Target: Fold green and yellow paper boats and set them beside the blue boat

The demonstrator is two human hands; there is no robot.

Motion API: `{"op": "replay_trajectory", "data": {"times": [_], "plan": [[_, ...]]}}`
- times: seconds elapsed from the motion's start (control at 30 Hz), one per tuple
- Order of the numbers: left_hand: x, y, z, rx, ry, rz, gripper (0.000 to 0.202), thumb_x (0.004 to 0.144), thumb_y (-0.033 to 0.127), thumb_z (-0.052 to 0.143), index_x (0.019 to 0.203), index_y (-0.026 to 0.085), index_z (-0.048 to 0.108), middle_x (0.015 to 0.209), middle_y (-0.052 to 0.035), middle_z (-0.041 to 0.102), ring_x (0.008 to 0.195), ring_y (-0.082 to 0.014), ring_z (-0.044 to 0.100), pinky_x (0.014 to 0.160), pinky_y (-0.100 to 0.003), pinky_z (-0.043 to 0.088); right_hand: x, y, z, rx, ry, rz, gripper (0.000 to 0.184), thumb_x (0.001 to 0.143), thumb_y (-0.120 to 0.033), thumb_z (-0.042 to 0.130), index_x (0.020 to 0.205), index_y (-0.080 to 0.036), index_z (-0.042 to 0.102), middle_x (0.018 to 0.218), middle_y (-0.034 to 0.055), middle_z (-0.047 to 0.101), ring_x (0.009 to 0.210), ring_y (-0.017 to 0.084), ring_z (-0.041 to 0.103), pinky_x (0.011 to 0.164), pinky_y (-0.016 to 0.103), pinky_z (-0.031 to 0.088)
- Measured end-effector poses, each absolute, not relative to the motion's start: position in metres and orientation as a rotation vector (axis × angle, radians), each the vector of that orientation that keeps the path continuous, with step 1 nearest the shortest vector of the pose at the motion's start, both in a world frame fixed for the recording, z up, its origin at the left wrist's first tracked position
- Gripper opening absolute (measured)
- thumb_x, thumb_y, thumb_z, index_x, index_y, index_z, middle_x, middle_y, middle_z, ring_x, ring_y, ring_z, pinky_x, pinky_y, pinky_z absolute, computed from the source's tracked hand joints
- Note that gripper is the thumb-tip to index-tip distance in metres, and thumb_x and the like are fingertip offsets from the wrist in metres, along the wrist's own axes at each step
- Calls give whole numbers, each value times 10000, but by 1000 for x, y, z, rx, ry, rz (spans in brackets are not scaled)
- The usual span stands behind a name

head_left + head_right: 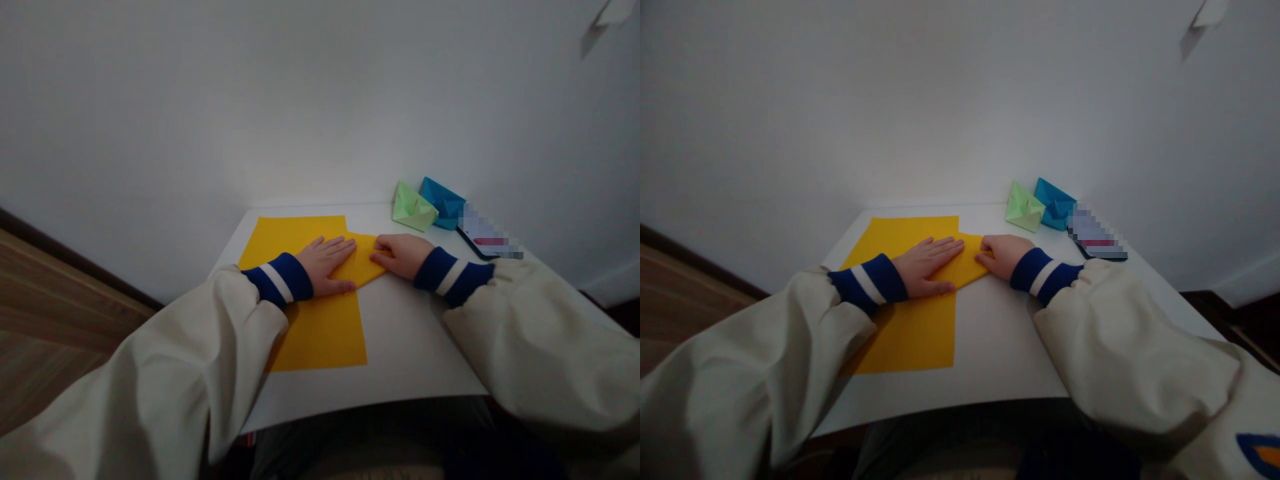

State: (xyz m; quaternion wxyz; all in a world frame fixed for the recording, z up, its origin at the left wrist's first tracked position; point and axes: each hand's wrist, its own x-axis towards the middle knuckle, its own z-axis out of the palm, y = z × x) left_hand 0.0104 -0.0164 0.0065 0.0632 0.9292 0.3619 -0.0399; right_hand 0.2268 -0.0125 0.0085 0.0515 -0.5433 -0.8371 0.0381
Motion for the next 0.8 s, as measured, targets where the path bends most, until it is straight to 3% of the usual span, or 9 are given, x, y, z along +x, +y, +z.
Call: {"op": "replay_trajectory", "data": {"times": [0.53,0.8], "plan": [[13,-20,11,2784,1129,-131,859,797,638,395,1427,99,170,1493,-130,169,1377,-277,144,1099,-508,113,225,-11,8,-1693,-2452,124,272,797,-448,471,803,-205,595,781,47,646,683,173,530,568,276,317],[13,-17,10,2813,1115,-161,797,813,637,353,1428,155,194,1500,-108,150,1374,-300,138,1083,-546,97,227,-10,6,-1698,-2427,82,285,796,-463,473,821,-204,590,784,58,650,682,182,539,565,281,318]]}}
